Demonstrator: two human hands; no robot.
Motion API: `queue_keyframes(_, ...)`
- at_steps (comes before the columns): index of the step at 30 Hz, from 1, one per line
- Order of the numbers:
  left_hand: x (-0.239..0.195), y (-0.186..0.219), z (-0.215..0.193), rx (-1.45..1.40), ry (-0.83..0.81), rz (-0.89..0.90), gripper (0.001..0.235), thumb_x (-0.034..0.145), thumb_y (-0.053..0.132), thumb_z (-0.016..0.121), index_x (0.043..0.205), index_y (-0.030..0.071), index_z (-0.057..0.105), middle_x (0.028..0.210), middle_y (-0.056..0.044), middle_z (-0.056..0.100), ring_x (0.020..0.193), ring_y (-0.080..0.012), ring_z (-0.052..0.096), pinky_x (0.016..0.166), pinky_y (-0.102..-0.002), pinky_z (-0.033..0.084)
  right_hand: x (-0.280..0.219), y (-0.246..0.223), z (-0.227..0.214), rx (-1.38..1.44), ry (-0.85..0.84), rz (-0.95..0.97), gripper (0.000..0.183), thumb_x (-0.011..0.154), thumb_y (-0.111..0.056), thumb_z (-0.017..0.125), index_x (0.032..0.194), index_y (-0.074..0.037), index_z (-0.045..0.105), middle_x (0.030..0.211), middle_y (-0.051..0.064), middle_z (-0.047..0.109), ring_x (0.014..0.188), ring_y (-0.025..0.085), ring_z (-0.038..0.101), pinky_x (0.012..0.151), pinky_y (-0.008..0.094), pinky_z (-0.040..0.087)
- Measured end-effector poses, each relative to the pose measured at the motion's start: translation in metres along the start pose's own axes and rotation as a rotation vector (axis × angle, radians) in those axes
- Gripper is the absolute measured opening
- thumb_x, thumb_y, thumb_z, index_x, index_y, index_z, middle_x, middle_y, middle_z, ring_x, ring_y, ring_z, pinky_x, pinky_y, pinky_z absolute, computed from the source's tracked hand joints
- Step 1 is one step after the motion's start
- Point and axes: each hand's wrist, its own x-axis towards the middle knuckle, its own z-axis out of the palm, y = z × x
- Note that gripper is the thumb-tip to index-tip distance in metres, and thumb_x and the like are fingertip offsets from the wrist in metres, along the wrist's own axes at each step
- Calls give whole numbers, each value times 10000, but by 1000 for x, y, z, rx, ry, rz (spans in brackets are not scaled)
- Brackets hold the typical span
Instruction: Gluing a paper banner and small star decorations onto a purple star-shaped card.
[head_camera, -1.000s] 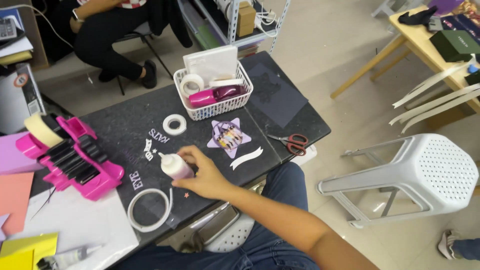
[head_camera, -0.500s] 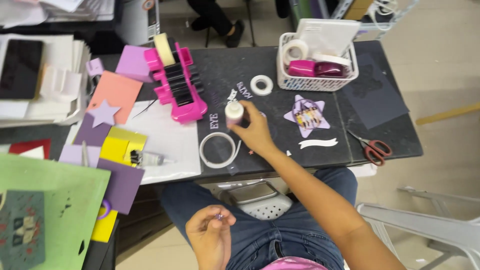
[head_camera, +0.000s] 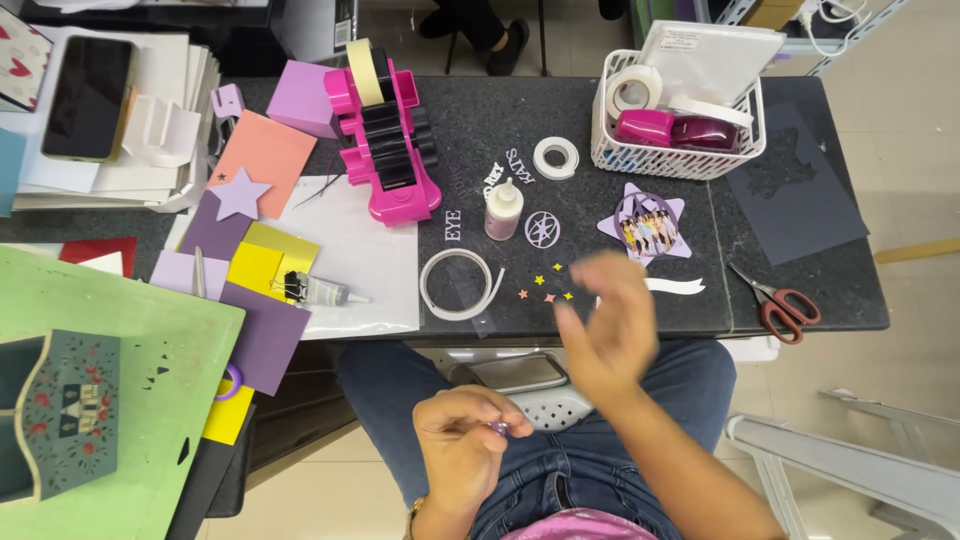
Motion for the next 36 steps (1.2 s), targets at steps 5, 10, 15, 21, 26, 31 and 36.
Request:
queue_keyframes(5, 22, 15, 44, 168, -221, 13, 234, 790, 203, 872, 817, 45, 701, 770, -176, 738, 699, -331, 768, 667, -391, 682, -23, -60, -76, -208, -311, -419, 308, 894, -208, 802, 1121, -185, 595, 1103, 1, 699, 1028, 209, 622, 922, 428, 581)
queue_keyframes(10, 24, 19, 65, 241, -348, 82, 208, 826, 196, 842, 870, 47, 704, 829, -179, 750, 754, -330, 778, 715, -380, 684, -21, -80, -85, -318, -294, -509, 169, 864, -177, 809, 1004, -195, 717, 1038, -29, 749, 998, 131, 650, 917, 377, 559)
queue_keyframes(15, 24, 23, 74, 303, -382, 120, 191, 818, 165, 835, 893, 41, 711, 868, -179, 763, 800, -339, 795, 749, -378, 696, -18, -84, -91, -384, -282, -489, 110, 882, -150, 759, 980, -196, 739, 1015, -45, 751, 988, 109, 639, 914, 356, 534)
queue_keyframes(21, 21, 20, 77, 329, -395, 123, 166, 864, 176, 814, 926, 53, 720, 877, -163, 768, 821, -337, 803, 766, -378, 691, -14, -85, -92, -402, -292, -493, 103, 891, -157, 746, 992, -179, 741, 1022, -20, 755, 983, 124, 641, 910, 361, 536)
queue_keyframes(26, 20, 16, 80, 326, -334, 77, 195, 835, 215, 820, 864, 40, 737, 848, -148, 770, 837, -362, 797, 797, -408, 691, -11, -88, -95, -383, -313, -478, 91, 900, -189, 718, 983, -155, 738, 995, 15, 761, 965, 147, 654, 896, 375, 548)
queue_keyframes(31, 21, 11, 81, 327, -317, 85, 201, 854, 242, 811, 879, 57, 735, 855, -122, 773, 801, -321, 778, 776, -387, 669, -9, -80, -93, -380, -296, -528, 106, 894, -193, 739, 981, -133, 731, 982, 40, 756, 950, 173, 645, 872, 383, 553)
queue_keyframes(36, 20, 8, 79, 355, -285, 122, 214, 865, 256, 804, 889, 54, 738, 864, -117, 778, 804, -300, 772, 786, -381, 670, -8, -78, -88, -396, -277, -526, 110, 866, -176, 782, 946, -120, 731, 953, 35, 749, 911, 179, 641, 854, 376, 567)
